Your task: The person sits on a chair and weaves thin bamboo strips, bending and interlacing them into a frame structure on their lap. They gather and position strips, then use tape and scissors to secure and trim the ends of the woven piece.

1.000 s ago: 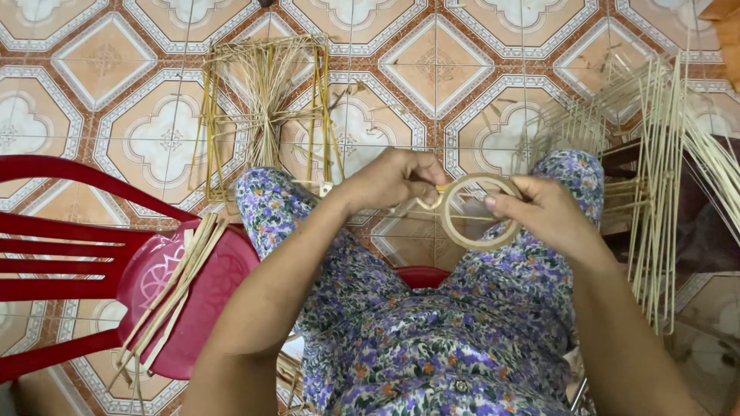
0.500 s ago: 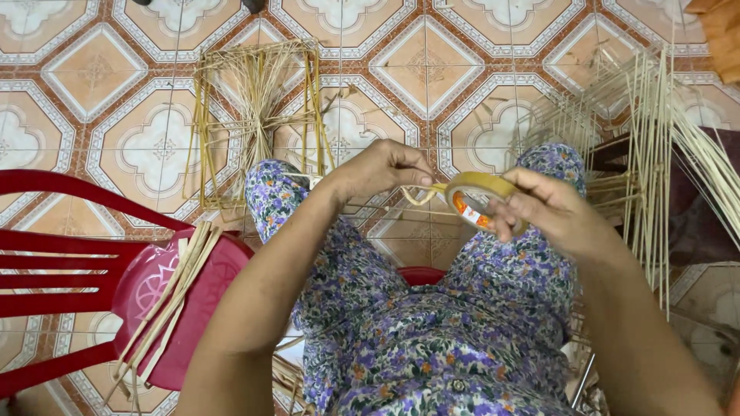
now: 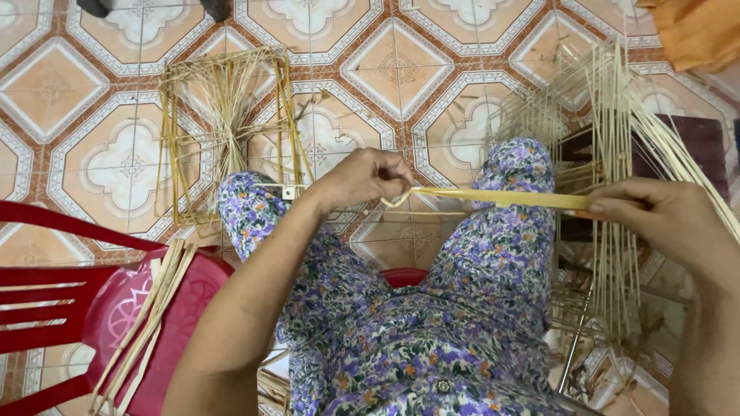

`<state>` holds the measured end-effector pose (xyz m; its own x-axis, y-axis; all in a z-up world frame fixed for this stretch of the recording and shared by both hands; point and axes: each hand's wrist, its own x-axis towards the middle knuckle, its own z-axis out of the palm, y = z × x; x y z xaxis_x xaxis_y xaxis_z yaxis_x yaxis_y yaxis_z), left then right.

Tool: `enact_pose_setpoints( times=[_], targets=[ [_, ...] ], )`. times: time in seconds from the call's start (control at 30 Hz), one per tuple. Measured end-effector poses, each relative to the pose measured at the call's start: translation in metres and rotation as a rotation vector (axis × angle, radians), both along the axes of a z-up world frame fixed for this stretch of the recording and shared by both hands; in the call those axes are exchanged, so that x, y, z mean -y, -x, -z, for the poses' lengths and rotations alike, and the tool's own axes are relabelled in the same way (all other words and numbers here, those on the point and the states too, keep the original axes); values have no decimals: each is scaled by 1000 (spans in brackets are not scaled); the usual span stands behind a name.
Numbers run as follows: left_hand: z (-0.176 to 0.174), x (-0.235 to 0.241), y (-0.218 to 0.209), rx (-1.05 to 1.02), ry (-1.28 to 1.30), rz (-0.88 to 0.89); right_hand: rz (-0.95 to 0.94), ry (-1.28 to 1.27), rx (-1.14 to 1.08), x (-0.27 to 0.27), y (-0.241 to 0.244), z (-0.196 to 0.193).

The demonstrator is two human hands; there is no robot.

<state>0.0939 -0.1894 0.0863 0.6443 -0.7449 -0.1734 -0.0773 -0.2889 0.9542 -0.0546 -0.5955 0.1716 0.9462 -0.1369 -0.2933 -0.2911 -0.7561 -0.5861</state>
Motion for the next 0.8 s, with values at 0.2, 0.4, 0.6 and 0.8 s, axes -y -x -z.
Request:
enact_pose_setpoints(
  times=[0.2, 0.4, 0.6, 0.8],
  targets=[
    [-12, -3, 8, 55, -94, -50, 73, -70, 71, 4, -3, 24],
    [-24, -4, 16, 138, -164, -104, 46, -40, 77, -1, -10, 41],
    [-27, -4, 19, 251, -195, -102, 46, 20, 111, -5, -11, 46],
    [-30, 1, 22, 268, -246, -114, 104, -19, 79, -12, -9, 33]
  ],
)
